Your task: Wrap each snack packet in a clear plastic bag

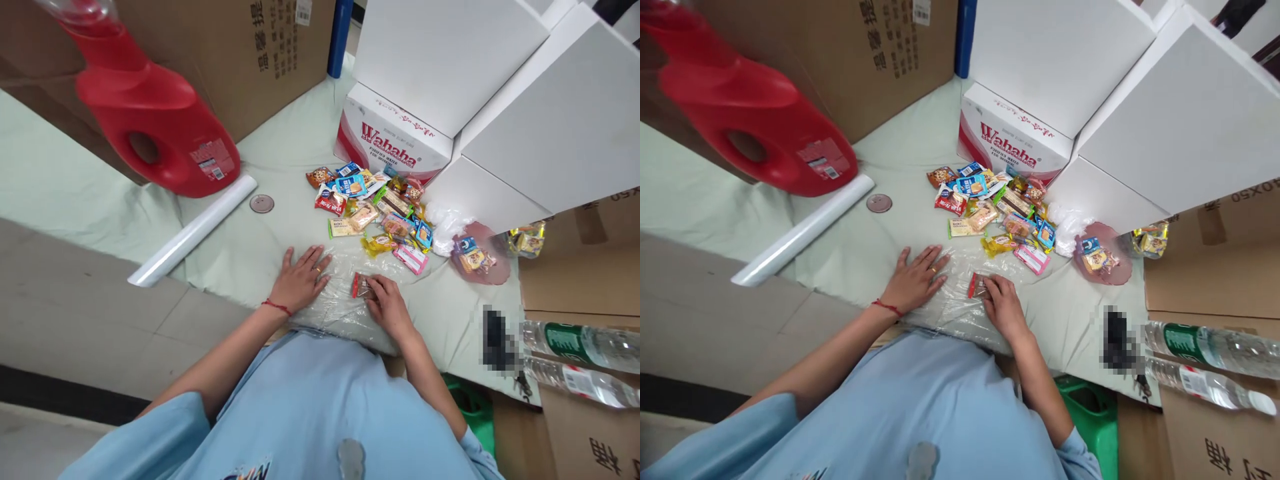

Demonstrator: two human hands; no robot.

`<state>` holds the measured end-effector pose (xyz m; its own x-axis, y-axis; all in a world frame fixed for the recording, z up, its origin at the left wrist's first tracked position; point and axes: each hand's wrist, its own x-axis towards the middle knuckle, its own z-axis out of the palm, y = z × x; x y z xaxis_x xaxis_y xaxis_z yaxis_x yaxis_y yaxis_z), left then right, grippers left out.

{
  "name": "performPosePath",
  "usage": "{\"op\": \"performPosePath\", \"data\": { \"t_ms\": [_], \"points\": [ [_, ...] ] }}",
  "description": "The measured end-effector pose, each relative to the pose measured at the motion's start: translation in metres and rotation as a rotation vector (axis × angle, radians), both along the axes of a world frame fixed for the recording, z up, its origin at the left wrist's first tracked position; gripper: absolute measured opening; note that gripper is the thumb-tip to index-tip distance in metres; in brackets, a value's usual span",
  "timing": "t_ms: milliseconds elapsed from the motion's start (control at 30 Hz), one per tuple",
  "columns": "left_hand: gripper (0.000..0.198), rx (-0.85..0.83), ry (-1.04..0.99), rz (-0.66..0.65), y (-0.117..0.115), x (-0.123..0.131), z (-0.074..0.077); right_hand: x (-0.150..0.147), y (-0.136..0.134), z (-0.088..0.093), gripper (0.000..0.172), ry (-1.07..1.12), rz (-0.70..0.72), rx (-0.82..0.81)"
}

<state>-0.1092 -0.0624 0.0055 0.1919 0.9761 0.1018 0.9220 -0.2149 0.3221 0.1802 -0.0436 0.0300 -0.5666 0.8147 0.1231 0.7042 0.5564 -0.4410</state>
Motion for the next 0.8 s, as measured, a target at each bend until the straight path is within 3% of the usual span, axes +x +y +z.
{"op": "performPosePath", "data": {
  "t_ms": [100, 233, 300, 433, 500, 667, 800],
  "points": [
    [0.054, -0.001, -0.018, 0.008, 0.0, 0.001, -0.001, 0.019, 0.005, 0.004, 0.037, 0.053, -0.105, -0.005],
    [0.054, 0.0, -0.036, 0.006, 0.001, 0.001, -0.001, 0.035, 0.013, 0.017, 0.042, 0.246, -0.394, -0.038],
    [0.054, 0.0, -0.046, 0.004, 0.001, 0.001, -0.001, 0.036, 0.018, 0.026, 0.044, 0.356, -0.455, -0.143],
    [0.054, 0.009, -0.051, 0.003, 0.001, 0.0, -0.002, 0.018, 0.027, 0.034, 0.043, 0.415, -0.32, -0.395],
    [0.054, 0.008, -0.044, 0.002, 0.001, 0.0, -0.002, 0.004, 0.031, 0.033, 0.044, 0.33, -0.251, -0.419],
    [0.054, 0.005, -0.038, 0.0, 0.0, 0.0, -0.002, -0.018, 0.035, 0.026, 0.041, 0.062, -0.217, -0.055],
    [0.054, 0.007, -0.037, -0.007, 0.0, -0.001, -0.003, -0.025, 0.021, 0.019, 0.039, 0.048, 0.049, -0.027]
  ]
}}
